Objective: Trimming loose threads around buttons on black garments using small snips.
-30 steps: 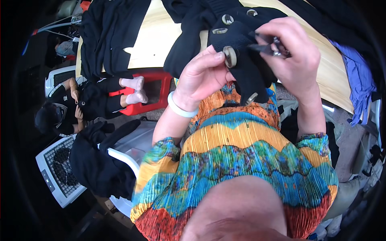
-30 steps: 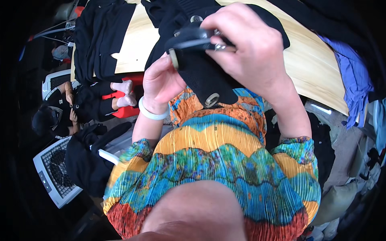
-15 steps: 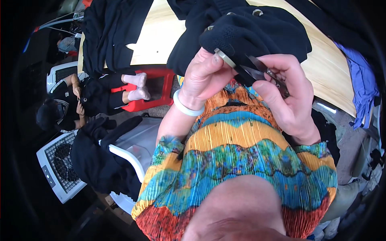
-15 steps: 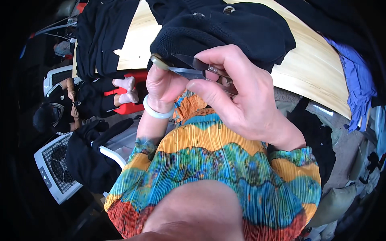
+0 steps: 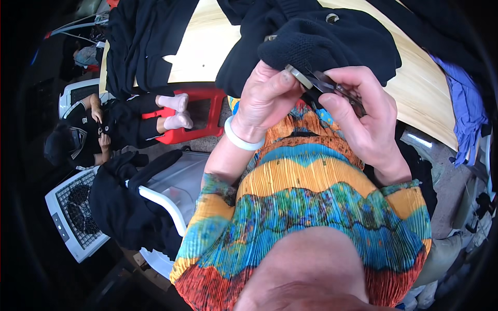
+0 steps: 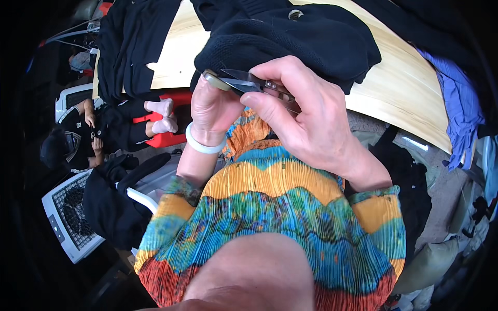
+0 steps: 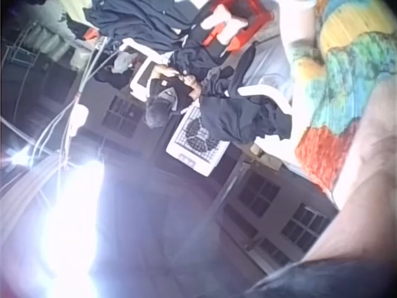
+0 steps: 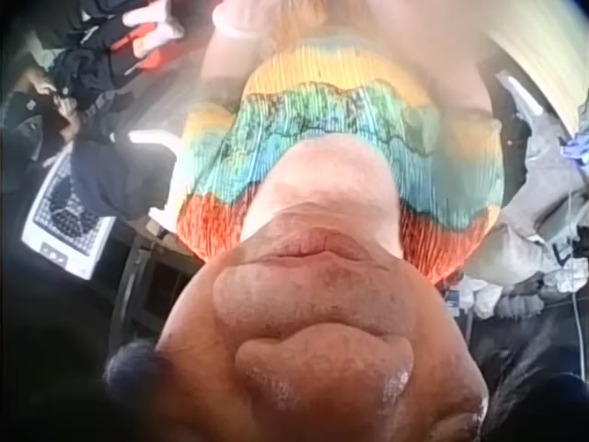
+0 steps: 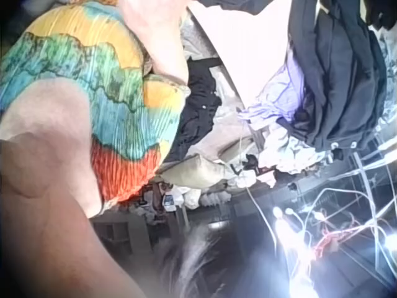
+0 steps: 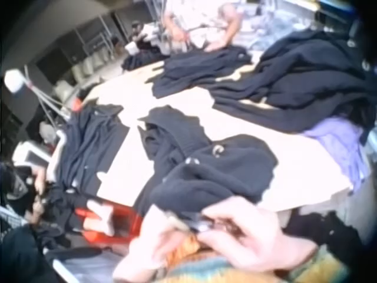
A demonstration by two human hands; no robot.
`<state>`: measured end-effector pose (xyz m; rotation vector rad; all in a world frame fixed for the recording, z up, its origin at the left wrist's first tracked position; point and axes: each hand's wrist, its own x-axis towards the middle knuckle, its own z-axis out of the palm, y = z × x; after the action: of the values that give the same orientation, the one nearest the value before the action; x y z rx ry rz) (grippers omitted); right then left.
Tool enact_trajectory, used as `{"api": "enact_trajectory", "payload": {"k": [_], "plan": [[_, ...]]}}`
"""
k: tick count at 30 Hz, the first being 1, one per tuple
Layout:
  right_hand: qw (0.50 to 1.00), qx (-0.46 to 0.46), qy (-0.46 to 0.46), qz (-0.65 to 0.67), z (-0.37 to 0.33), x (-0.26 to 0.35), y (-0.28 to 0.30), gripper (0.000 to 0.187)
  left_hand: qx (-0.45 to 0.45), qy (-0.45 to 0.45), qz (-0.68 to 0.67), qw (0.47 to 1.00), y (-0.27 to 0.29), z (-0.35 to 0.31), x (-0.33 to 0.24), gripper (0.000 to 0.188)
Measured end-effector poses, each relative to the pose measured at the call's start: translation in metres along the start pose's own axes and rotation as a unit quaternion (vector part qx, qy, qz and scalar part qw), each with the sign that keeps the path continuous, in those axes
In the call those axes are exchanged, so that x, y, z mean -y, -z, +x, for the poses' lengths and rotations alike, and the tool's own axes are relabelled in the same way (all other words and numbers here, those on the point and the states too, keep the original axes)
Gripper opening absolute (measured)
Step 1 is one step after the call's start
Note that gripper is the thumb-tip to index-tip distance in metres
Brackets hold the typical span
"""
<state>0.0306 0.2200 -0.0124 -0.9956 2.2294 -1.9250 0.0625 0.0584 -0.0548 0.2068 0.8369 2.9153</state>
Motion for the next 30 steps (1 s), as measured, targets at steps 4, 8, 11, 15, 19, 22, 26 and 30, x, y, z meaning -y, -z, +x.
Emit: {"api": "enact_trajectory", "payload": {"k": [4, 8, 11, 15, 19, 22, 26, 30], "plan": [[1.000, -0.008, 0.005, -0.014, 0.001, 0.000, 0.000, 0.021, 0.002, 0.010, -0.010, 1.000, 0.000, 0.001, 0.002, 0.043], [1.000, -0.006, -0.009, -0.023, 0.003, 0.004, -0.001, 0.020, 0.001, 0.007, -0.003, 1.000, -0.001, 0.000, 0.001, 0.042], [1.000, -0.008, 0.008, -0.002, 0.003, 0.002, -0.004, 0.018, 0.013, 0.000, -0.027, 1.000, 0.001, -0.001, 0.002, 0.042], [0.990, -0.078, -0.016, 0.115, 0.008, -0.009, 0.002, 0.013, -0.015, 0.030, -0.079, 0.996, 0.010, 0.002, 0.005, 0.042], [0.990, -0.055, -0.040, 0.122, 0.009, -0.012, 0.006, 0.015, -0.010, 0.024, -0.103, 0.994, 0.010, -0.001, 0.003, 0.045], [0.991, -0.042, -0.045, 0.122, 0.007, -0.013, 0.005, 0.017, -0.007, 0.028, -0.102, 0.994, 0.006, 0.000, 0.002, 0.043], [0.989, -0.065, -0.023, 0.129, 0.006, -0.018, 0.001, 0.024, -0.079, 0.022, -0.026, 0.996, 0.001, 0.003, -0.001, 0.032], [0.983, -0.058, -0.049, 0.169, 0.006, -0.012, 0.004, 0.035, -0.123, -0.005, 0.107, 0.987, -0.006, 0.009, -0.002, 0.022]]}}
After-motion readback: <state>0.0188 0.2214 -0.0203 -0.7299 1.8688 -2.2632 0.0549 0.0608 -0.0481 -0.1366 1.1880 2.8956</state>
